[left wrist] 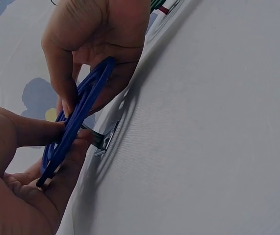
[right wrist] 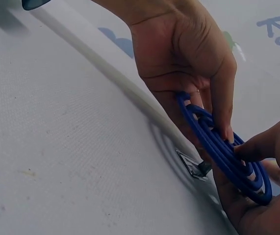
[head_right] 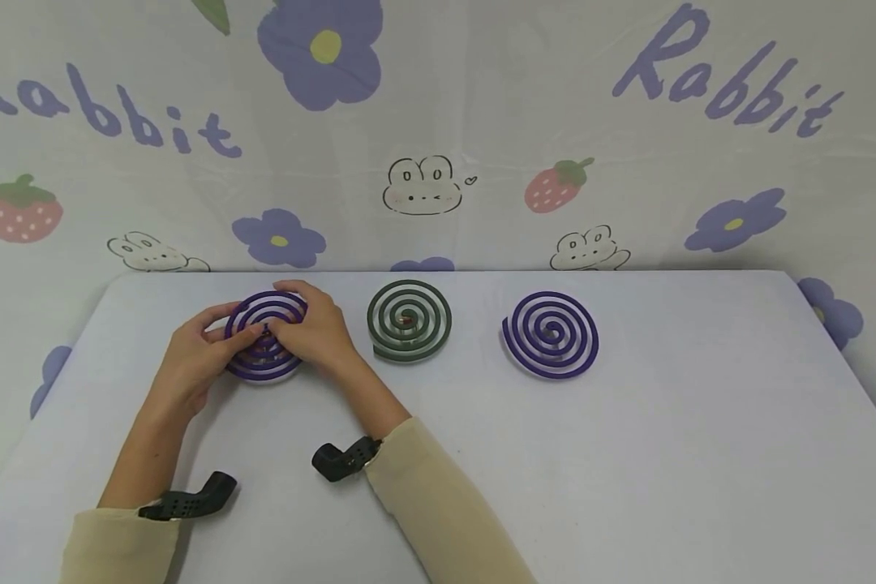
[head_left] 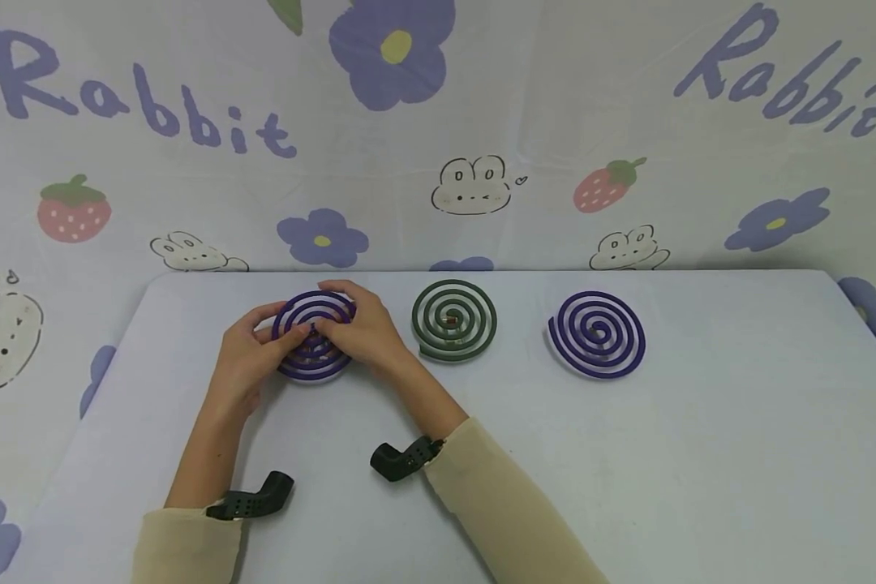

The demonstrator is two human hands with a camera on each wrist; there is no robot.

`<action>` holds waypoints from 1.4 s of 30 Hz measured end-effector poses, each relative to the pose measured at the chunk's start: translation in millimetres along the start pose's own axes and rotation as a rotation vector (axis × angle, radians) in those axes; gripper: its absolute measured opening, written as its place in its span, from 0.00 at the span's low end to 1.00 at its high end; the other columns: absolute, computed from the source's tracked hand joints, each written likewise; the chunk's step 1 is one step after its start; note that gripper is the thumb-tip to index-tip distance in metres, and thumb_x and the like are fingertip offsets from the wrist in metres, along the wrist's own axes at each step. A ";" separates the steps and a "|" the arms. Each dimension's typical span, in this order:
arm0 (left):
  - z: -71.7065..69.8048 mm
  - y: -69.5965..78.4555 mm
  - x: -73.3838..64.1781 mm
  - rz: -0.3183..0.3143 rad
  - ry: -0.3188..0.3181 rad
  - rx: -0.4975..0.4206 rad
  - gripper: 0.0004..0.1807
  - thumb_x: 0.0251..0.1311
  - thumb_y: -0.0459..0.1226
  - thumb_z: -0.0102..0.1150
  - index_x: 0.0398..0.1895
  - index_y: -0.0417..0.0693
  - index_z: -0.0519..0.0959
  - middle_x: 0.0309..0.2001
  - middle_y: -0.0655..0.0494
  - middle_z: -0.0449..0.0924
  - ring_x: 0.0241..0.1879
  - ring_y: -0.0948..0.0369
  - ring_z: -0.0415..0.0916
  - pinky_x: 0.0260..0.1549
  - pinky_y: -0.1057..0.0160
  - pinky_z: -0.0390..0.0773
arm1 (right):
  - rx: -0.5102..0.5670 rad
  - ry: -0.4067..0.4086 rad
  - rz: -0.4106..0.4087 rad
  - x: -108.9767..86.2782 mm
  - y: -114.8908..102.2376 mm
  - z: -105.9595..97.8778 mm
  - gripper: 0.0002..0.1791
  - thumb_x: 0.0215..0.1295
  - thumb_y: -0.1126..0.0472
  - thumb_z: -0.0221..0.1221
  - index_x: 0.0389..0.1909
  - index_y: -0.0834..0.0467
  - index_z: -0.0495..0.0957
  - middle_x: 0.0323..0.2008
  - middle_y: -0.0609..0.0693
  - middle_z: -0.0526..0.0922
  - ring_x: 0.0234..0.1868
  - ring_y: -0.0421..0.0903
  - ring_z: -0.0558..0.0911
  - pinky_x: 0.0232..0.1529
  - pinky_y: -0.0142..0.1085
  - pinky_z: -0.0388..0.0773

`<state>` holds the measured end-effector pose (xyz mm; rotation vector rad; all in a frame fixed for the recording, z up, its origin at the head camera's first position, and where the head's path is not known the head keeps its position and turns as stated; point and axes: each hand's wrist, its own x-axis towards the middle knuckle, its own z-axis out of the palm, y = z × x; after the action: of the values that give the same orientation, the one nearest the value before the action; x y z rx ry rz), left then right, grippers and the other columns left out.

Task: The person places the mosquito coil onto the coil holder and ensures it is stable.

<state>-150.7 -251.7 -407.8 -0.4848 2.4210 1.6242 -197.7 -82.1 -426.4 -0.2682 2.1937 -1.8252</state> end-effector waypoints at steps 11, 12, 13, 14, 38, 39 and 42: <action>2.0 2.1 0.8 -0.024 0.028 -0.036 0.36 0.72 0.44 0.65 0.80 0.48 0.65 0.67 0.35 0.80 0.57 0.58 0.83 0.47 0.77 0.78 | 0.006 0.001 0.033 0.2 -3.5 0.9 0.28 0.66 0.66 0.66 0.68 0.55 0.79 0.69 0.56 0.80 0.64 0.52 0.81 0.65 0.44 0.80; 2.0 2.4 0.8 -0.030 0.032 -0.041 0.36 0.72 0.44 0.65 0.80 0.48 0.65 0.67 0.35 0.80 0.56 0.60 0.83 0.46 0.78 0.78 | 0.007 0.000 0.039 0.2 -3.9 1.2 0.28 0.66 0.66 0.66 0.67 0.55 0.79 0.69 0.56 0.80 0.64 0.52 0.80 0.64 0.44 0.80; 2.0 2.5 0.9 -0.035 0.035 -0.045 0.36 0.72 0.44 0.65 0.80 0.48 0.66 0.67 0.35 0.80 0.54 0.63 0.83 0.45 0.78 0.78 | 0.012 0.000 0.043 0.1 -4.3 1.5 0.28 0.66 0.66 0.66 0.67 0.55 0.79 0.68 0.56 0.80 0.64 0.52 0.80 0.64 0.44 0.80; 2.0 2.5 1.0 -0.039 0.038 -0.049 0.36 0.72 0.44 0.65 0.80 0.48 0.66 0.67 0.35 0.80 0.52 0.65 0.83 0.45 0.79 0.78 | 0.017 0.002 0.048 0.0 -4.4 2.0 0.27 0.66 0.66 0.66 0.67 0.54 0.80 0.68 0.56 0.80 0.64 0.52 0.81 0.64 0.44 0.81; 2.9 2.9 1.1 0.001 0.056 -0.011 0.34 0.71 0.40 0.67 0.77 0.45 0.69 0.63 0.33 0.83 0.47 0.66 0.84 0.42 0.79 0.79 | 0.021 0.000 0.079 -0.6 -2.5 2.7 0.25 0.67 0.65 0.66 0.66 0.54 0.79 0.66 0.57 0.82 0.61 0.51 0.82 0.62 0.43 0.81; 2.9 2.7 1.4 0.000 0.053 -0.015 0.34 0.71 0.40 0.67 0.77 0.45 0.69 0.63 0.33 0.83 0.46 0.67 0.84 0.41 0.79 0.79 | 0.016 0.000 0.080 -0.5 -2.1 2.1 0.25 0.68 0.64 0.65 0.66 0.54 0.79 0.66 0.57 0.82 0.61 0.51 0.82 0.62 0.42 0.81; 2.8 2.2 2.9 -0.002 0.043 -0.032 0.34 0.71 0.40 0.67 0.77 0.46 0.69 0.64 0.33 0.82 0.44 0.69 0.84 0.41 0.79 0.80 | 0.009 0.000 0.078 0.2 -0.9 0.2 0.25 0.68 0.63 0.66 0.66 0.54 0.80 0.65 0.57 0.82 0.61 0.51 0.82 0.62 0.43 0.81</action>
<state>-154.2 -248.8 -407.9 -0.5322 2.4279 1.6709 -197.9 -82.5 -425.6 -0.1785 2.1634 -1.7933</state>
